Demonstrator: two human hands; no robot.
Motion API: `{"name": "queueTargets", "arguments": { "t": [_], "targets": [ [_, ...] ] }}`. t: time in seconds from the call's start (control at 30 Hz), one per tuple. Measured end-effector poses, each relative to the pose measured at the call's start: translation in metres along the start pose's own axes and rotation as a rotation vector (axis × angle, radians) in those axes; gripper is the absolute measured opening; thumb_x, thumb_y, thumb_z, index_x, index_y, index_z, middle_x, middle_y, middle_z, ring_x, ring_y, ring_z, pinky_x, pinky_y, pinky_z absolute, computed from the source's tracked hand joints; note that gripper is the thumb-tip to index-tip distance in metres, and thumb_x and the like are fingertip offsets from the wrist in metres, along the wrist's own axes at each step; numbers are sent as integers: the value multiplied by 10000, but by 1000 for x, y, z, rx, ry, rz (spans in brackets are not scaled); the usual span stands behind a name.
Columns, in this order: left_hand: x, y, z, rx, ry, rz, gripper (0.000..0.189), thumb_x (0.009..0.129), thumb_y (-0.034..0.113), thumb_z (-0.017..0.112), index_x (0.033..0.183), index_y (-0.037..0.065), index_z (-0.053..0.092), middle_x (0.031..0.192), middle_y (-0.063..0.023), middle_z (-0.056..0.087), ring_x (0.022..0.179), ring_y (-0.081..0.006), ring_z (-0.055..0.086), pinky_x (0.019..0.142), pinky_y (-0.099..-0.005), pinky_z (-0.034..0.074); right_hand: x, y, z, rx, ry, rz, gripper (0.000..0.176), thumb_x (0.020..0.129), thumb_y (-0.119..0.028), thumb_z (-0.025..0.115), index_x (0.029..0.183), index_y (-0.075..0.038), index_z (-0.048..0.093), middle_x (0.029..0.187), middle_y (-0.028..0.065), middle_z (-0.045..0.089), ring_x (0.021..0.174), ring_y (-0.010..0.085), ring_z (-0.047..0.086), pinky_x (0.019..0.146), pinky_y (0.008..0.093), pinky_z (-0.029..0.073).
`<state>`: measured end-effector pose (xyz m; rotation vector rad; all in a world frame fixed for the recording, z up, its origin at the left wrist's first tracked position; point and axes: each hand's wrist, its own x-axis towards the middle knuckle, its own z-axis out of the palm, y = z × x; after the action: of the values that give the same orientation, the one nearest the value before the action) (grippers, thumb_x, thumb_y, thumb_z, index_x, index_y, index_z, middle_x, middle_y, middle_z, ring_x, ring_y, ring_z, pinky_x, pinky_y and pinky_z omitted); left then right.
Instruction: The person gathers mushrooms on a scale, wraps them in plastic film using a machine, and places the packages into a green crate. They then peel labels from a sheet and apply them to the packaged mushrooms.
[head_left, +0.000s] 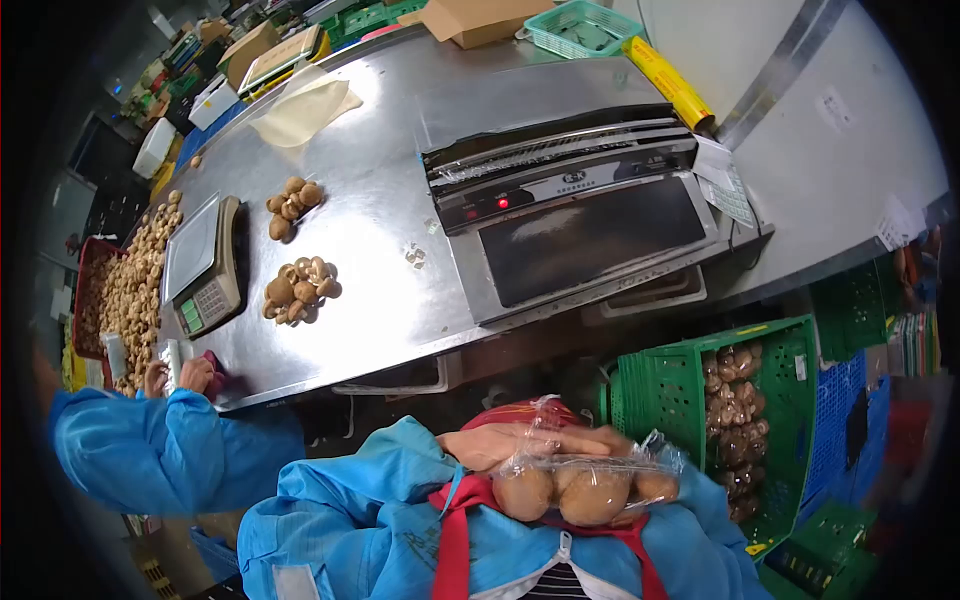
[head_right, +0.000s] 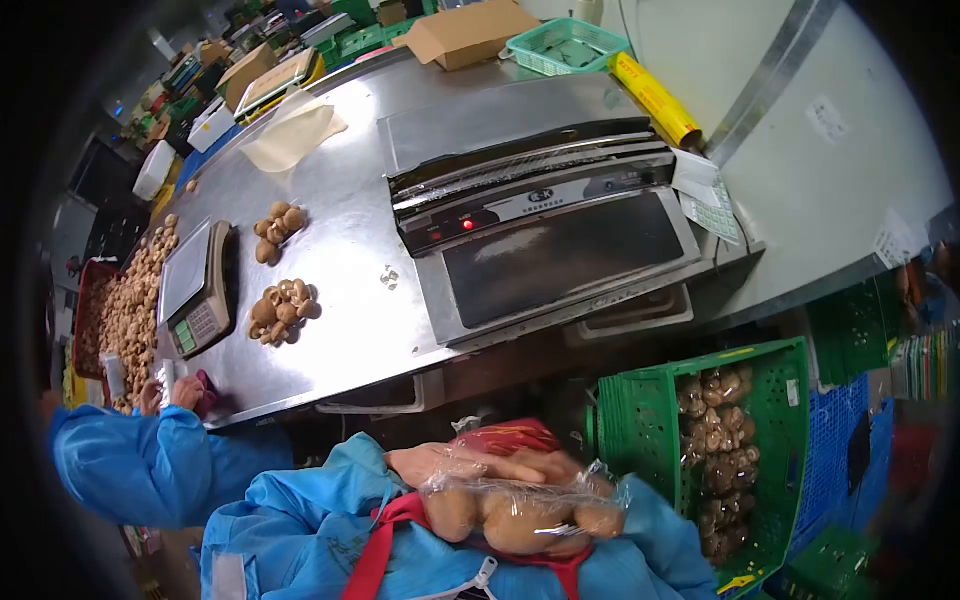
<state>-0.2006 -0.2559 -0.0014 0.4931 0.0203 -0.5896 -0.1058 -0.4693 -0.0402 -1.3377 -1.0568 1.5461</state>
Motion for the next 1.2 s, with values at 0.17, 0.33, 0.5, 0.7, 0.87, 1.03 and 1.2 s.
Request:
{"name": "queueTargets", "arguments": {
  "t": [0.17, 0.33, 0.5, 0.7, 0.87, 1.03, 1.2],
  "targets": [
    [2, -10, 6, -263, -144, -389, 530, 956, 255, 380, 1403, 21, 219, 1394, -154, 335, 1286, -253, 333, 1082, -367, 234, -15, -105, -36, -7, 734, -352, 523, 857, -191, 546, 1310, -16, 349, 1133, 97, 540, 961, 171, 558, 845, 308, 441],
    [4, -25, 10, 49, 108, -341, 532, 957, 306, 362, 1379, -3, 261, 1359, -153, 383, 1237, -250, 401, 1046, -354, 302, -14, -104, 12, -370, 240, -437, 792, 776, -278, 652, 1368, 14, 214, 1214, 236, 470, 1079, 383, 517, 901, 388, 412],
    [33, -40, -34, 5, 437, -547, 654, 925, 397, 393, 1379, -42, 220, 1386, -208, 330, 1274, -312, 348, 1074, -409, 255, -100, -73, 21, -199, 408, -41, 733, 702, -287, 733, 1260, -29, 334, 1093, 194, 557, 982, 352, 573, 824, 409, 455],
    [93, -62, 28, 596, -54, 120, 863, 834, 671, 354, 1363, -5, 263, 1357, -204, 366, 1221, -330, 399, 1027, -417, 310, -136, 16, 45, 360, 968, -386, 643, 689, -137, 786, 1218, -17, 441, 1129, 59, 553, 1080, 124, 494, 911, 302, 438],
    [220, -105, 98, 625, -102, -276, 589, 942, 435, 380, 1343, 7, 322, 1280, -87, 460, 1173, -203, 444, 995, -350, 346, -189, 68, 67, 704, 1700, -499, 511, 710, -117, 692, 1169, 2, 501, 1051, 70, 581, 969, 155, 547, 883, 314, 447],
    [265, -180, 88, 786, -308, -507, 429, 924, 153, 478, 1305, -31, 403, 1286, -100, 478, 1190, -163, 429, 1007, -301, 331, -297, 156, 110, 724, 2220, -115, 475, 764, -167, 674, 1160, 24, 495, 1035, 108, 596, 922, 185, 583, 809, 295, 483],
    [255, -166, 74, 656, -119, -618, 403, 915, 162, 500, 1270, -21, 445, 1144, -157, 583, 1075, -227, 552, 968, -334, 390, -280, 256, 134, 807, 1936, 105, 562, 780, -301, 697, 1168, 41, 478, 1054, 124, 585, 946, 177, 565, 797, 307, 477]
  ]
}}
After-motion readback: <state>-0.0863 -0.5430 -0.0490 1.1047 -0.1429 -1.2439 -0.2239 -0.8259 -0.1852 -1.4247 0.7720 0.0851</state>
